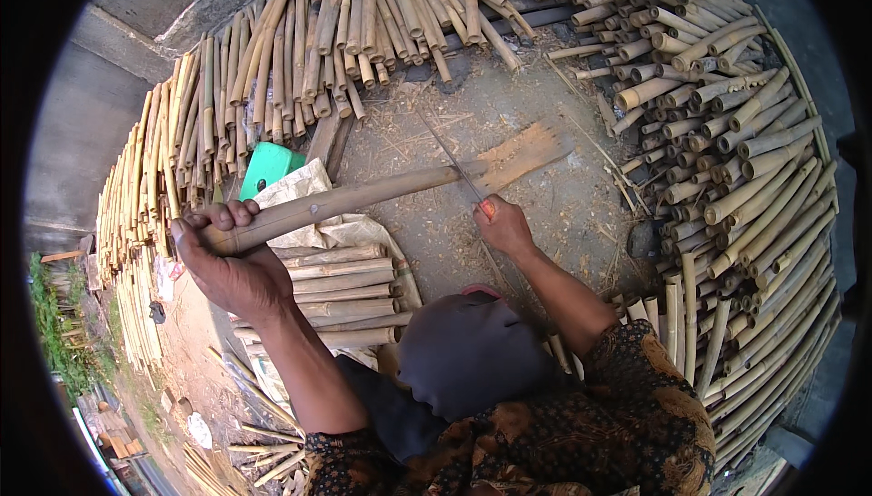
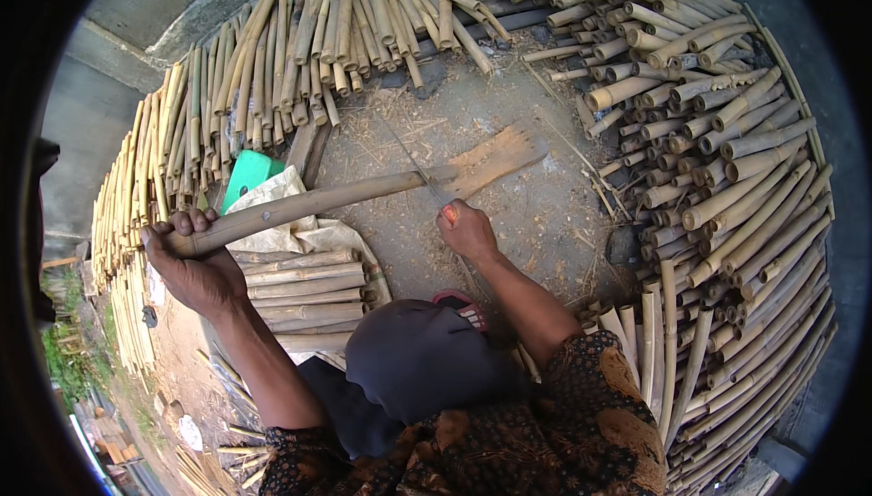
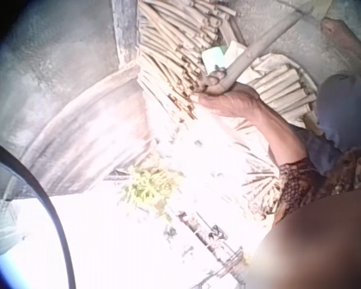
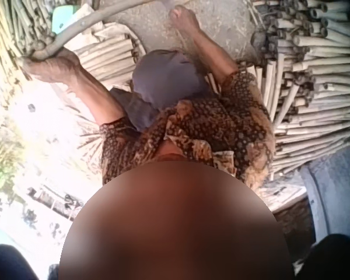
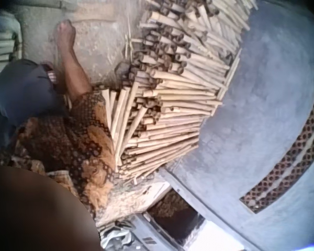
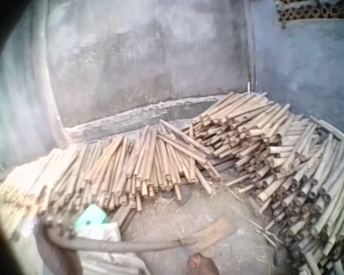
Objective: The person sits on the floor and repeatedly picks up bamboo sticks, shaves their ends with a knife to create a point, and places the finished sticks into a pile. The person handles the sticks one at a time and uses a red-handled knife for the sharpening.
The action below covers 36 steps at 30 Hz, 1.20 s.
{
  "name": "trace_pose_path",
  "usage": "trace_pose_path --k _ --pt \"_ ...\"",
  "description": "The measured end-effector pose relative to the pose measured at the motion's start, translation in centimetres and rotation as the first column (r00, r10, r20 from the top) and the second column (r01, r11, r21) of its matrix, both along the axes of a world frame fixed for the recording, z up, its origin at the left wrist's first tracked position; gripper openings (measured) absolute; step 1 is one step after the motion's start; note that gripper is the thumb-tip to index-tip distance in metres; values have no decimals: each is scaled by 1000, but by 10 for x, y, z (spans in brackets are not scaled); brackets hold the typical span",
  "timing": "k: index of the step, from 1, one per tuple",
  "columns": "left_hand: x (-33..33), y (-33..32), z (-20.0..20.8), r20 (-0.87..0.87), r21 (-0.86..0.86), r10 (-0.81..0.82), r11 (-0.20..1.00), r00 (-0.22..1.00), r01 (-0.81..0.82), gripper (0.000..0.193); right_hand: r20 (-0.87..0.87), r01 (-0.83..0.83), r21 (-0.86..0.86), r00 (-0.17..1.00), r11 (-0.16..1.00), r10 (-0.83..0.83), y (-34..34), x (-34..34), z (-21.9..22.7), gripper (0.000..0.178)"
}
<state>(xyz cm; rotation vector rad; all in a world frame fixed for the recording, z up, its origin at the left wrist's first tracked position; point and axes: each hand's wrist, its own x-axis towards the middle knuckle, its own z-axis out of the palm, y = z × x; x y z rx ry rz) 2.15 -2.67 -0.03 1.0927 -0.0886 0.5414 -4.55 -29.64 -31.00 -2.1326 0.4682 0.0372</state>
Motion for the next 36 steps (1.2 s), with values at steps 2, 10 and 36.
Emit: trace_pose_path --k 2,10,36 --pt "2 1 -1 -10 -47 -24 999 1000 23 28 98 -139 19 986 990 136 5 2 1 29" --pt "1 29 -12 70 -80 -267 959 961 273 37 50 -16 -32 999 999 17 9 28 8 26" --pt "-17 50 -24 -42 -437 -361 845 932 308 56 -46 49 -143 997 988 -57 -23 -4 1 30"
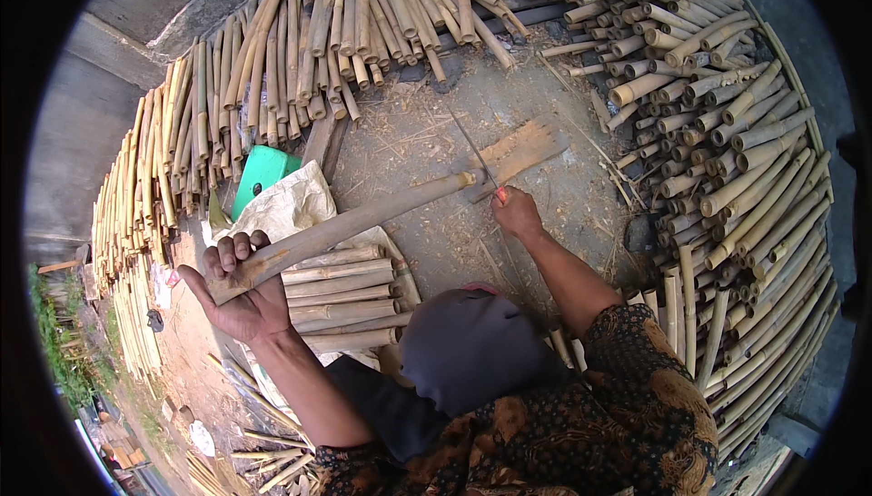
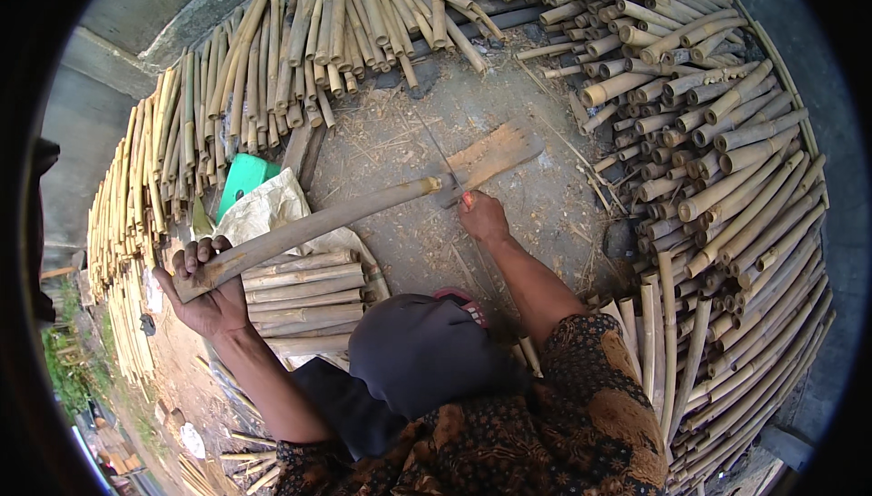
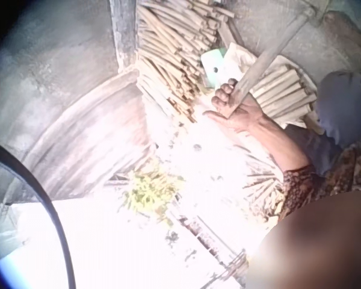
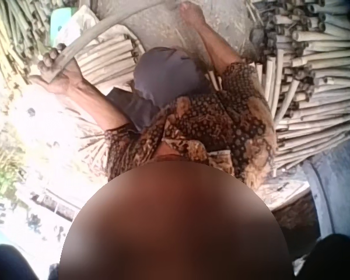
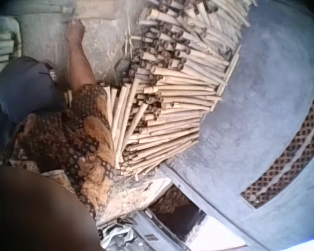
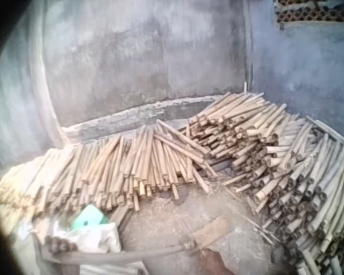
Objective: The person sits on the floor and repeatedly picks up bamboo sticks, shaves their ends with a knife to create a point, and places the finished sticks into a pile. The person handles the sticks one at a time and uses a red-handled knife for the sharpening.
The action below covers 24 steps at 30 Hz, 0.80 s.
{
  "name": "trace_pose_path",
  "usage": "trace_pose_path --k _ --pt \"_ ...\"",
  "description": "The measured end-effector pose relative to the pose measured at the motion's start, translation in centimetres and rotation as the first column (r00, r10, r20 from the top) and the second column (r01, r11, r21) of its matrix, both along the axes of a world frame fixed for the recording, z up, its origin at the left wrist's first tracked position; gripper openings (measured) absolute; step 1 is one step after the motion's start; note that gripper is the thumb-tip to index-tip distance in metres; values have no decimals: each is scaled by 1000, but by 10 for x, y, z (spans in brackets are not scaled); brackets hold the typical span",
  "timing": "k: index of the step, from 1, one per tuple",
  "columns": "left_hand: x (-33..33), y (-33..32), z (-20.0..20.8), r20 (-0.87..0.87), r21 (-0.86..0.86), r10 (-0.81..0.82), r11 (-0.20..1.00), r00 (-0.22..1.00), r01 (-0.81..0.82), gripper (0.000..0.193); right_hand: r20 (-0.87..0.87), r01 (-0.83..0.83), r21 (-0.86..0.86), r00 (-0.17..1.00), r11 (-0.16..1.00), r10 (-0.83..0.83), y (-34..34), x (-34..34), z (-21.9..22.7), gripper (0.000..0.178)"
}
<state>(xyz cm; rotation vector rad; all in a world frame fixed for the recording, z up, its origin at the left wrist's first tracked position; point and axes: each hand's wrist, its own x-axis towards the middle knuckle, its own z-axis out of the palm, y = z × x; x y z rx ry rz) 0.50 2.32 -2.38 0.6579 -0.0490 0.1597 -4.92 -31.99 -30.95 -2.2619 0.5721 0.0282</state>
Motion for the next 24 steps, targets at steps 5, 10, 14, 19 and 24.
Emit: trace_pose_path --k 5,10,14,19,24 --pt "-6 -11 -16 176 31 181 981 968 -189 70 -63 -190 66 979 980 194 -9 0 -1 28" --pt "-4 -8 -13 239 57 135 987 961 -153 67 25 -29 51 999 998 28 -5 -12 2 28" --pt "-2 -8 -9 299 81 69 992 952 -98 65 15 -116 87 993 989 115 -1 -15 6 28" --pt "0 -5 -1 101 43 63 997 993 -68 64 68 -74 91 995 993 68 -3 -15 3 26" --pt "-8 -8 -9 291 65 -29 998 956 10 68 24 -110 45 994 993 109 -6 -21 -4 26"
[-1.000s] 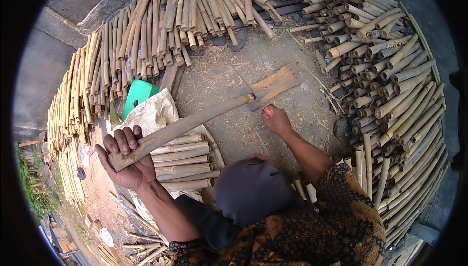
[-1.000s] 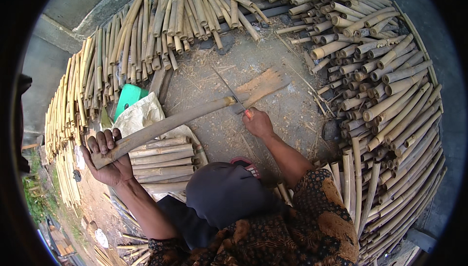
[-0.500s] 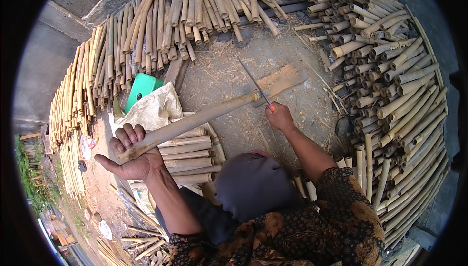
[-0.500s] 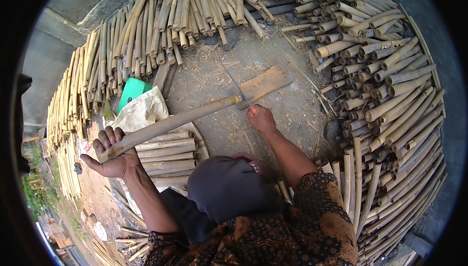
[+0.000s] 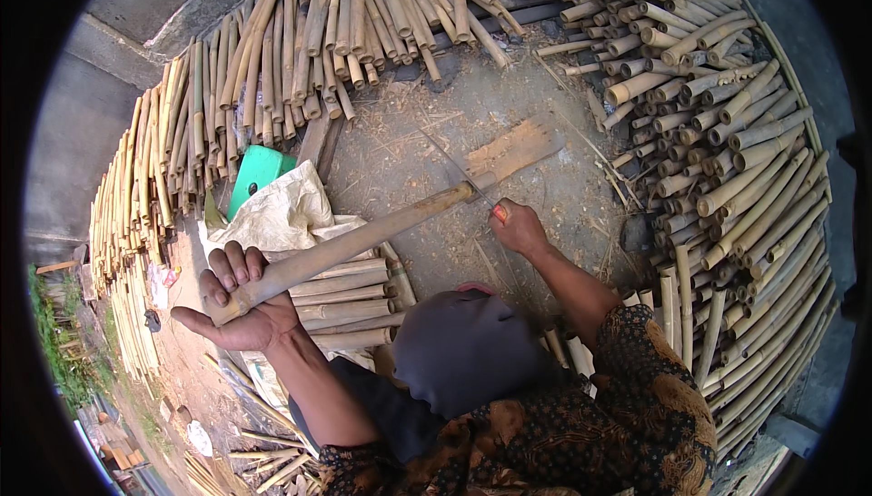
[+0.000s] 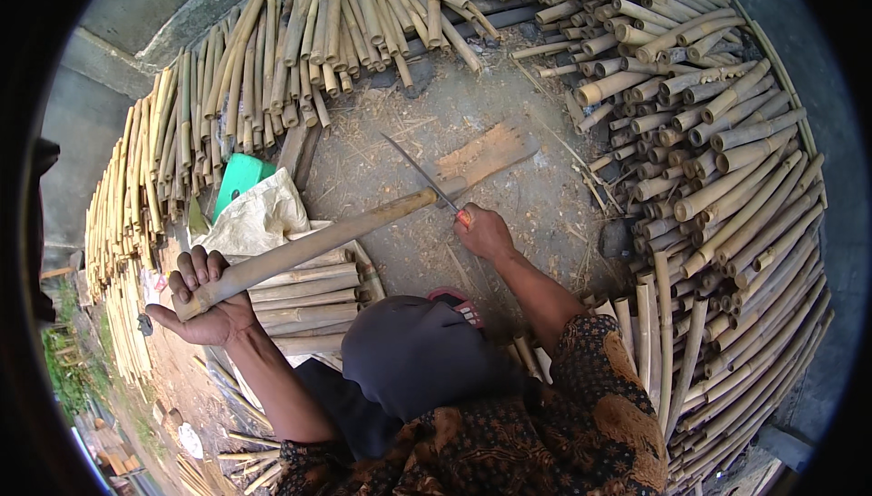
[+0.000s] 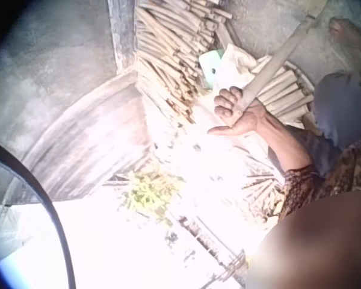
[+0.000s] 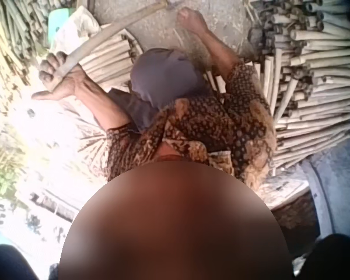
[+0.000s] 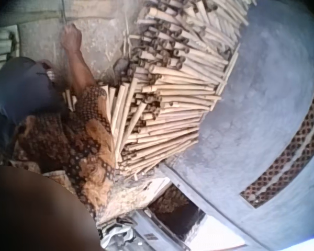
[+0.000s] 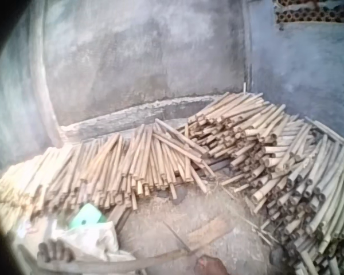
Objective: The person sits on the floor and repeatedly picks up bamboo sticks, shaves their ends with a knife to create a point, and places the finished sticks into a pile. The person handles the sticks one at a time and uses a red-handled knife for the sharpening.
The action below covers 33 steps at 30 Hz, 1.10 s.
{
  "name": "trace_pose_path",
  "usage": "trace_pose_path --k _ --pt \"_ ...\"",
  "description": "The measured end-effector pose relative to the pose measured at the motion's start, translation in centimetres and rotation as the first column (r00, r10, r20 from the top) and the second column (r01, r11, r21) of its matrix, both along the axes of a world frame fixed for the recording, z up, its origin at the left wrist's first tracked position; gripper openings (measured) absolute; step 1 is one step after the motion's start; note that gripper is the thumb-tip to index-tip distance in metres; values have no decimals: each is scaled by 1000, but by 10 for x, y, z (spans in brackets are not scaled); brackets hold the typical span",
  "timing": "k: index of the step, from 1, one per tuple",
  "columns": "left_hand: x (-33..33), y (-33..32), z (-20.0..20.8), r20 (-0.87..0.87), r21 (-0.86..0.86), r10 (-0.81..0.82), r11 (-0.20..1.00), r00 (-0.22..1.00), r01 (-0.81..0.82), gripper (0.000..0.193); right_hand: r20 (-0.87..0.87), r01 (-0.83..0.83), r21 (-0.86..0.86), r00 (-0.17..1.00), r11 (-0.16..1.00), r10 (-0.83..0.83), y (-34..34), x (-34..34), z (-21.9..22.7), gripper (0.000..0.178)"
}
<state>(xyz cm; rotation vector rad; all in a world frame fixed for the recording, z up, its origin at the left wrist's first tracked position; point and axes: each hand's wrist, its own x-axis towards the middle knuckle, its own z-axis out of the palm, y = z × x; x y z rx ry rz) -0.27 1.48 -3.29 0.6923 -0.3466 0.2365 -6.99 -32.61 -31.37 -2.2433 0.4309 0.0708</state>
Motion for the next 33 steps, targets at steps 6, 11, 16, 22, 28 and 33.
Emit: trace_pose_path --k 6,11,16,22,28,33 --pt "1 7 5 44 12 -18 1000 999 17 70 -2 94 -17 996 995 -94 1 -11 11 24" --pt "10 7 10 50 35 -240 971 970 238 70 99 -148 100 985 984 138 23 -19 26 26" --pt "14 2 16 40 83 -243 967 969 239 68 19 -4 19 1000 1000 4 23 21 42 29" --pt "17 -5 20 19 73 -212 975 977 210 66 20 -3 111 1000 994 1 24 17 36 31" --pt "19 -2 22 1 105 -196 975 981 195 65 -64 126 53 990 991 -123 11 7 16 29" --pt "25 -1 17 -48 22 -141 990 989 142 61 39 88 141 995 986 -94 9 -3 17 27"
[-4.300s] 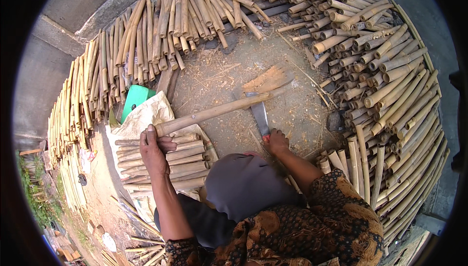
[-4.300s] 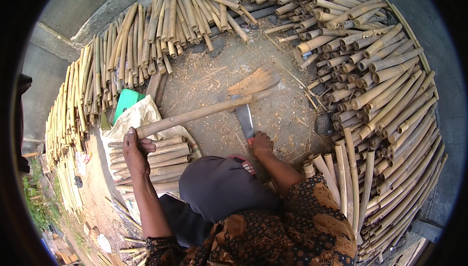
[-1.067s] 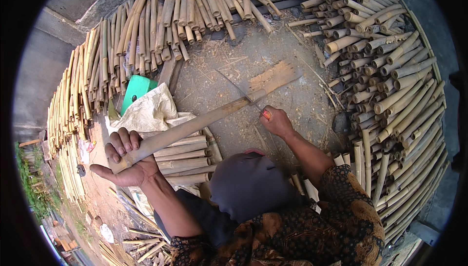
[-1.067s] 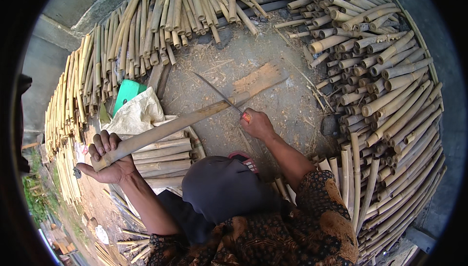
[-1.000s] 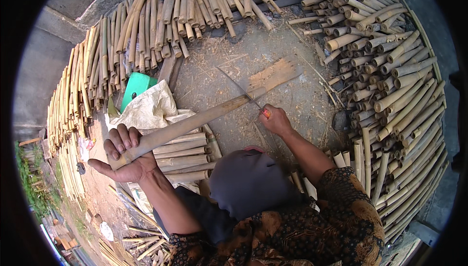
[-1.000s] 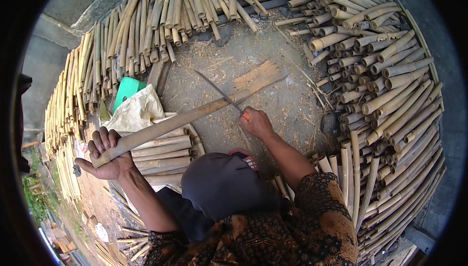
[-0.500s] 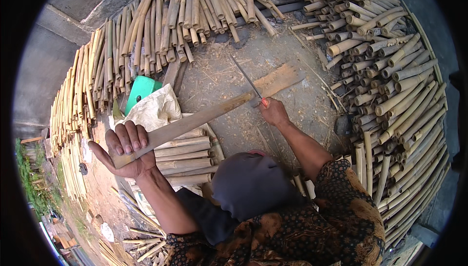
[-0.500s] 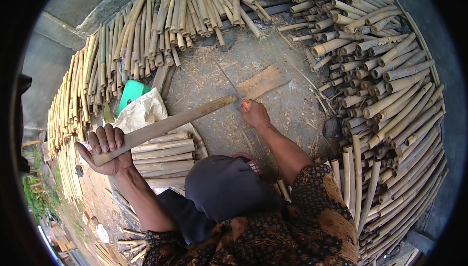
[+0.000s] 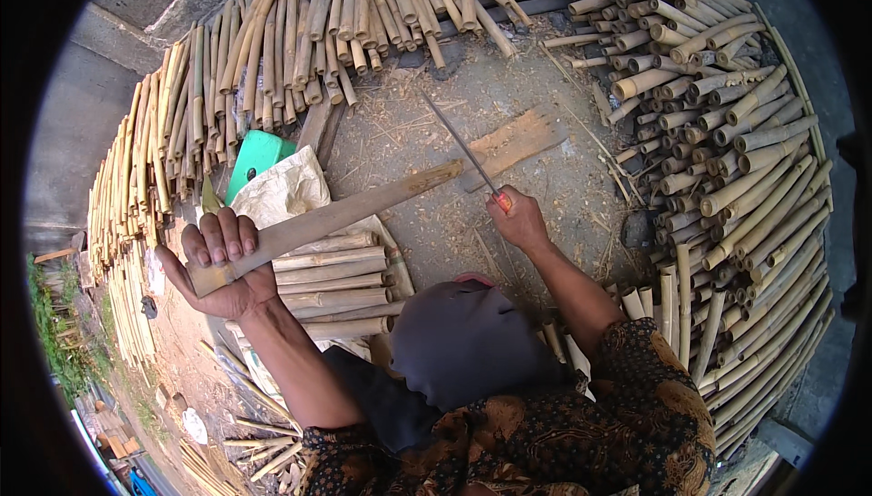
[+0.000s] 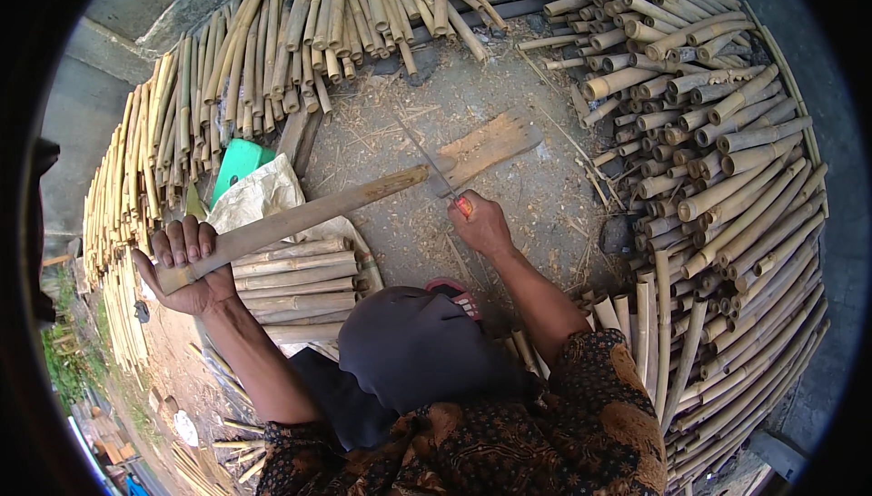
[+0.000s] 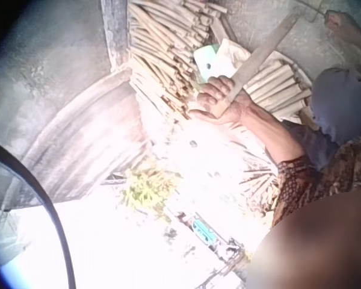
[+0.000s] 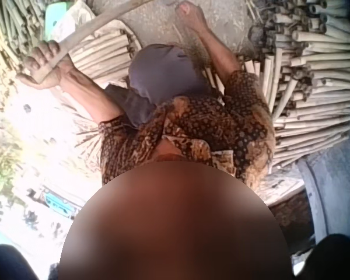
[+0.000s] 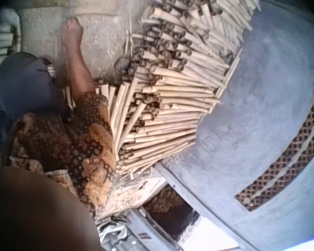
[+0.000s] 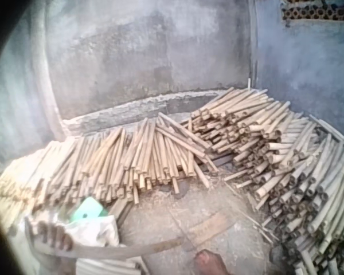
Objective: The person sits on the floor and repeatedly picks up bamboo sticks, shaves their ends with a knife to create a point, and places the finished sticks into a pile. The person handles the sticks one at a time and uses a red-handled knife for the sharpening.
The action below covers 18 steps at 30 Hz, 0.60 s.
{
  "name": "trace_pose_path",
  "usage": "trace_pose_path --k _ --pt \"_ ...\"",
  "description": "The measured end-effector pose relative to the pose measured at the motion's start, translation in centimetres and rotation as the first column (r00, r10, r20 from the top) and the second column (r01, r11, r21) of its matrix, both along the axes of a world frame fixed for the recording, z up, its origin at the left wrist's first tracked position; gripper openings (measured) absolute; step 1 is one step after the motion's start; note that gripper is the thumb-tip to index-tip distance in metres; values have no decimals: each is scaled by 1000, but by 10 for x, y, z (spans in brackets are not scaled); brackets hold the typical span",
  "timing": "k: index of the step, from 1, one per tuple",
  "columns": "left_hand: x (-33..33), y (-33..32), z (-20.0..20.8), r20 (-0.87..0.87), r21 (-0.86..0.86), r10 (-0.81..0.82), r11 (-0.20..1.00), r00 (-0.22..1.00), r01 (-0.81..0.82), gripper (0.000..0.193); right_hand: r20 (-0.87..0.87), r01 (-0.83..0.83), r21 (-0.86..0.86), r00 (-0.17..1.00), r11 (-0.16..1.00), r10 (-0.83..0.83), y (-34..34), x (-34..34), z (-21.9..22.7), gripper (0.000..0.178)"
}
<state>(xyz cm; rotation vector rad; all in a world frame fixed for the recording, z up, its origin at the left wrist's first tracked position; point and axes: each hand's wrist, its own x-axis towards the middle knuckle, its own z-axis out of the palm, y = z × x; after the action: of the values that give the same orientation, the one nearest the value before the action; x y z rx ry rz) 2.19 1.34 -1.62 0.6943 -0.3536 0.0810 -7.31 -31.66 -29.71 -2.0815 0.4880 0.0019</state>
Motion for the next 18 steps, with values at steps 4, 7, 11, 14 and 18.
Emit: trace_pose_path --k 4,7,11,14,18 --pt "3 0 2 -51 42 89 995 995 -87 58 82 21 28 996 999 -24 14 10 -3 27" --pt "2 0 4 -2 77 47 996 999 -47 58 -35 81 -4 996 997 -82 7 17 -4 25" --pt "2 -1 3 -31 35 53 998 998 -51 57 -14 93 94 996 991 -92 2 5 0 27" --pt "6 -2 3 -6 32 26 999 1000 -26 55 98 62 137 992 989 -76 13 2 2 28" --pt "5 0 3 6 55 31 998 1000 -31 55 -63 92 -14 994 996 -93 16 13 -2 31"
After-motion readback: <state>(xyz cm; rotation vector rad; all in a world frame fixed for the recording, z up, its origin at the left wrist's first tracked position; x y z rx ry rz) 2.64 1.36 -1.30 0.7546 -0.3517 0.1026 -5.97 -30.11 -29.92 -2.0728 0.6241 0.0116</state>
